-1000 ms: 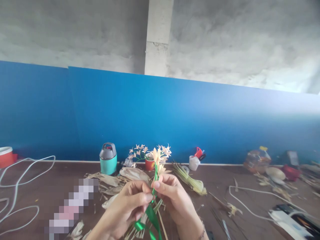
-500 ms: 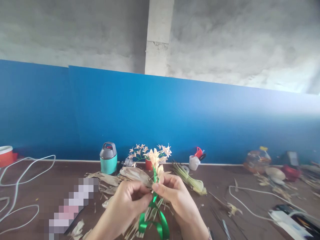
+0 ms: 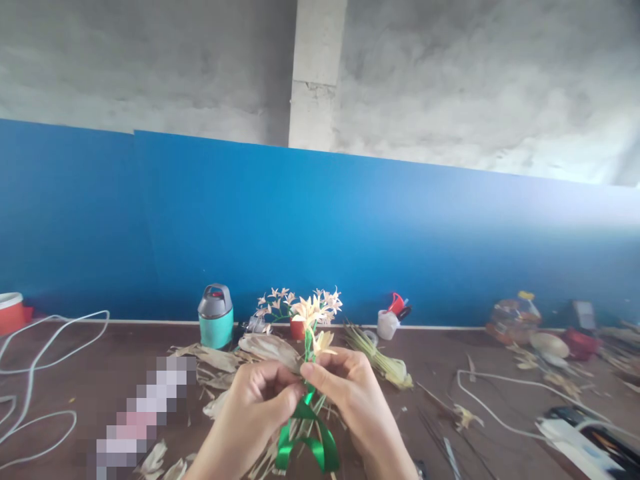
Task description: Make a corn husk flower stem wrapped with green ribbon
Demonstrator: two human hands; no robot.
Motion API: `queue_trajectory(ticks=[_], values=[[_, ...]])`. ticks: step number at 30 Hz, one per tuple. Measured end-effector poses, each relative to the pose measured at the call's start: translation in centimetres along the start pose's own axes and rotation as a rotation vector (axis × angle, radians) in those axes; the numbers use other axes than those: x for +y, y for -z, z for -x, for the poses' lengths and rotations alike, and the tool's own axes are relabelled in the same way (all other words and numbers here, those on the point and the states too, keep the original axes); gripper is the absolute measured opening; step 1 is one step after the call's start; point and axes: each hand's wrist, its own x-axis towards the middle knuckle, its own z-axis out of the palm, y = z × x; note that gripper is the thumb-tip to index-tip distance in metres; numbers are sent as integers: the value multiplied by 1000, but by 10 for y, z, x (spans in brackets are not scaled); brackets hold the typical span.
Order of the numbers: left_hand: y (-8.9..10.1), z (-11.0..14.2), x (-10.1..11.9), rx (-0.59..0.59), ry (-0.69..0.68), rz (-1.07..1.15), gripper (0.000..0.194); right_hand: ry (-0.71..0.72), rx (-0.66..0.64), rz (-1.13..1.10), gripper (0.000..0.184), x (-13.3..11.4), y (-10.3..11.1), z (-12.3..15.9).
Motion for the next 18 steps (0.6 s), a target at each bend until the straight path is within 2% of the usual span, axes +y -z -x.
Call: queue_trajectory(ticks=[3, 7, 12, 15, 18], values=[[0, 0, 3, 14, 24, 88, 21, 40, -25, -96, 32, 2, 3, -4], [0, -2, 6, 44, 53, 179, 23, 8, 43, -185, 25, 0, 6, -5], [1, -5, -2, -39, 114, 238, 29, -21, -29, -255, 31, -2, 1, -2], [1, -6, -6, -65, 115, 242, 34, -43, -30, -251, 30, 0, -1, -3], [0, -6, -7, -40, 93, 184, 32, -43, -34, -256, 33, 1, -3, -4]])
